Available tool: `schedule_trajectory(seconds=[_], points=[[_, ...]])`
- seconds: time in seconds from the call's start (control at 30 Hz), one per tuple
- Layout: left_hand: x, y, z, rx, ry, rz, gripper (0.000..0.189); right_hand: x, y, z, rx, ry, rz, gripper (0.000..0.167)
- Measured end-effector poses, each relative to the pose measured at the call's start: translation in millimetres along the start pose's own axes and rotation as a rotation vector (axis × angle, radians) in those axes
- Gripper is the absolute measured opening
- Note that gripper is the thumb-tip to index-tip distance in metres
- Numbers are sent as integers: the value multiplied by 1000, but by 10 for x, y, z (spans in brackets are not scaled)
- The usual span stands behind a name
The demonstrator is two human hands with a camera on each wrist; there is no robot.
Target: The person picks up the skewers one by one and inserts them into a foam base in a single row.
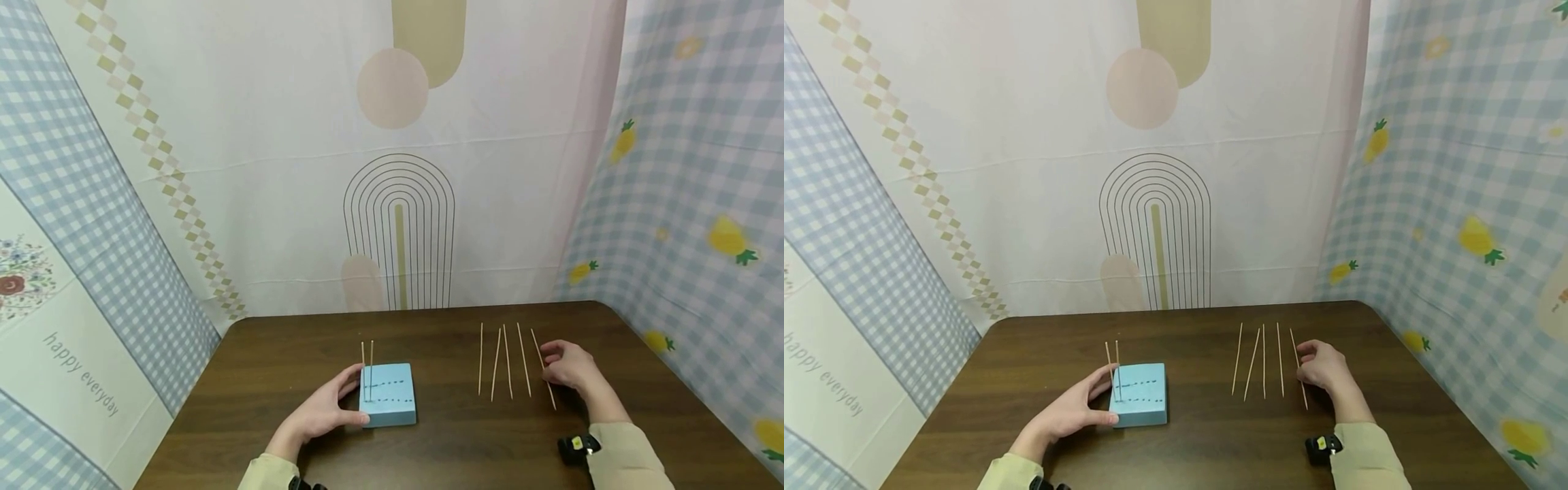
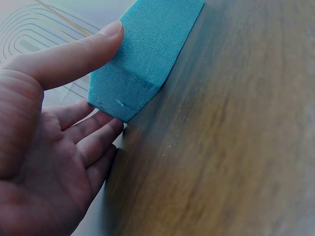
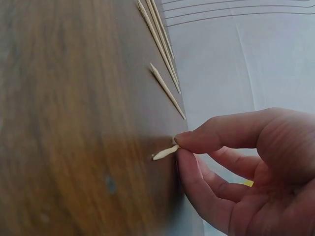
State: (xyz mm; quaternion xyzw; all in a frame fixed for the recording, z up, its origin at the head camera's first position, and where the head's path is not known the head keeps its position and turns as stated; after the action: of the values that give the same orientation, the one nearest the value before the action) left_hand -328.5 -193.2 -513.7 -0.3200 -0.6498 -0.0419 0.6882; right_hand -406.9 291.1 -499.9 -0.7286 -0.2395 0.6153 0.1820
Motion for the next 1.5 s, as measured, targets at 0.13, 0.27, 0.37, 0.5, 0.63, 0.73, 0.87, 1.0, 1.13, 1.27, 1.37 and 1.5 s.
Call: schedule_trajectory(seconds=[0.13, 0.27, 0.37, 0.5, 0.63, 0.73, 0.87, 1.0, 1.13, 1.27, 1.37, 1.5], points=[[5, -2, 7, -2, 6, 4, 103, 3, -14, -1, -13, -9, 5, 64], [4, -2, 8, -4, 8, -3, 103, 20, -20, 1, -35, -19, 34, 67], [2, -1, 5, -6, 6, -6, 104, 24, -20, 11, -60, -27, 67, 72], [10, -4, 0, -2, 5, 1, 103, -13, -11, 24, -103, -44, 132, 75], [22, -10, 0, 3, 5, 9, 103, -113, 4, -2, -129, -75, 173, 70], [25, -11, -1, 4, 3, 13, 103, -206, 26, -29, -135, -112, 183, 64], [27, -5, -5, 3, 0, 13, 103, -338, 61, -67, -138, -169, 198, 58], [25, 3, -9, 3, -3, 6, 103, -477, 93, -121, -140, -222, 214, 56], [13, 13, -6, 0, -2, 6, 104, -605, 129, -165, -143, -270, 235, 53], [-11, 12, 1, 1, -4, 19, 104, -754, 180, -207, -145, -326, 270, 52], [-32, 9, 8, 1, -11, 25, 104, -872, 234, -247, -154, -369, 291, 51], [-49, 5, 25, -2, -13, 23, 105, -1005, 326, -304, -180, -414, 318, 49]])
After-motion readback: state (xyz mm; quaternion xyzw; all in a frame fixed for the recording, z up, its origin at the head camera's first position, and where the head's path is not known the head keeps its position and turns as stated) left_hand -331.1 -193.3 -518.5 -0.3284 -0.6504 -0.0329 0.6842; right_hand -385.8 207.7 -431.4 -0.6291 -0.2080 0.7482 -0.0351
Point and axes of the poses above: each hand's wrist, its own z-axis towards the middle knuckle, its own y-axis out of the palm, x = y × z, the point moved 7 cm from there along z, towards the middle knuckle, and after that the axes turned 6 degrees about -x, right-handed, at the moved point
